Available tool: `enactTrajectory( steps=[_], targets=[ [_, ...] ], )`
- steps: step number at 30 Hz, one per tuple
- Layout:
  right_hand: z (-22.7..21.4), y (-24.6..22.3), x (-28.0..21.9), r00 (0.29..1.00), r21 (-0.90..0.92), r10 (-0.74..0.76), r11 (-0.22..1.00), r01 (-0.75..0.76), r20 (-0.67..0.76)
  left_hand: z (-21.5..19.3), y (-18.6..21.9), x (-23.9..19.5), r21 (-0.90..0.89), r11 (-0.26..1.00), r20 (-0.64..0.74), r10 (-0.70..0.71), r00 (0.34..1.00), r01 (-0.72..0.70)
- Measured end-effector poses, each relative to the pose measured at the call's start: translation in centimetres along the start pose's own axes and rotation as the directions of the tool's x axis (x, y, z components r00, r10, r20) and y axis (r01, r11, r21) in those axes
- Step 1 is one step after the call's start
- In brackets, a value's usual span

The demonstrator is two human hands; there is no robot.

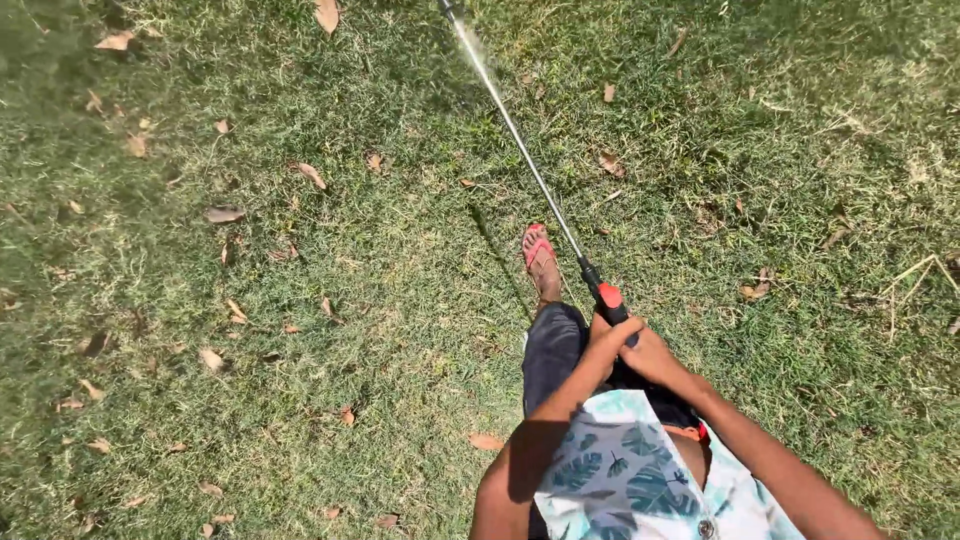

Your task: The person is using a pressurized sprayer wand to spray liquid onto grass and around tree trunks.

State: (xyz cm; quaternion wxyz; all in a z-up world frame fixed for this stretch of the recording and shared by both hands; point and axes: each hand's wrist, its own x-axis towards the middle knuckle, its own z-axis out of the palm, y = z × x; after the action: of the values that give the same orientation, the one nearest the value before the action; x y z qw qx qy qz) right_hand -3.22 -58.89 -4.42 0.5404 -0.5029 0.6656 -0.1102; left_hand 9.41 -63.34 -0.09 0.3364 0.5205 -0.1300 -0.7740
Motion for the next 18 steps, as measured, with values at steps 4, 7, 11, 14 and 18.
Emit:
enactTrajectory(
  steps=[4, 7, 11, 14, 18],
  targets=[
    [1.7, 0.6, 4.2, 0.994, -0.068, 0.004, 0.998, 0.004, 0.108, -3.3, 1.5, 3.1, 0.006, 0.998, 0.009, -0.056, 0.998, 0.056],
    [0.7, -2.2, 4.6, 0.96, -0.043, 0.151, 0.989, -0.145, 0.236, -4.0, 1.8, 2.8, -0.075, 0.996, -0.049, -0.058, 0.997, 0.054],
    [-0.9, -4.4, 5.7, 0.977, -0.064, 0.17, 0.985, -0.162, 0.131, -1.9, 8.2, 3.7, -0.097, 0.995, -0.01, -0.027, 1.0, 0.026],
    [-2.8, -6.8, 6.9, 0.998, 0.055, 0.069, 0.996, -0.068, -0.007, 0.9, 15.4, 4.5, 0.099, 0.988, 0.047, 0.111, 0.993, -0.115],
    [-5.4, -10.7, 8.5, 0.955, 0.343, 0.282, 0.909, -0.236, -0.091, 3.3, 18.6, 8.1, 0.594, 0.643, 0.189, 0.472, 0.861, -0.483]
  ],
)
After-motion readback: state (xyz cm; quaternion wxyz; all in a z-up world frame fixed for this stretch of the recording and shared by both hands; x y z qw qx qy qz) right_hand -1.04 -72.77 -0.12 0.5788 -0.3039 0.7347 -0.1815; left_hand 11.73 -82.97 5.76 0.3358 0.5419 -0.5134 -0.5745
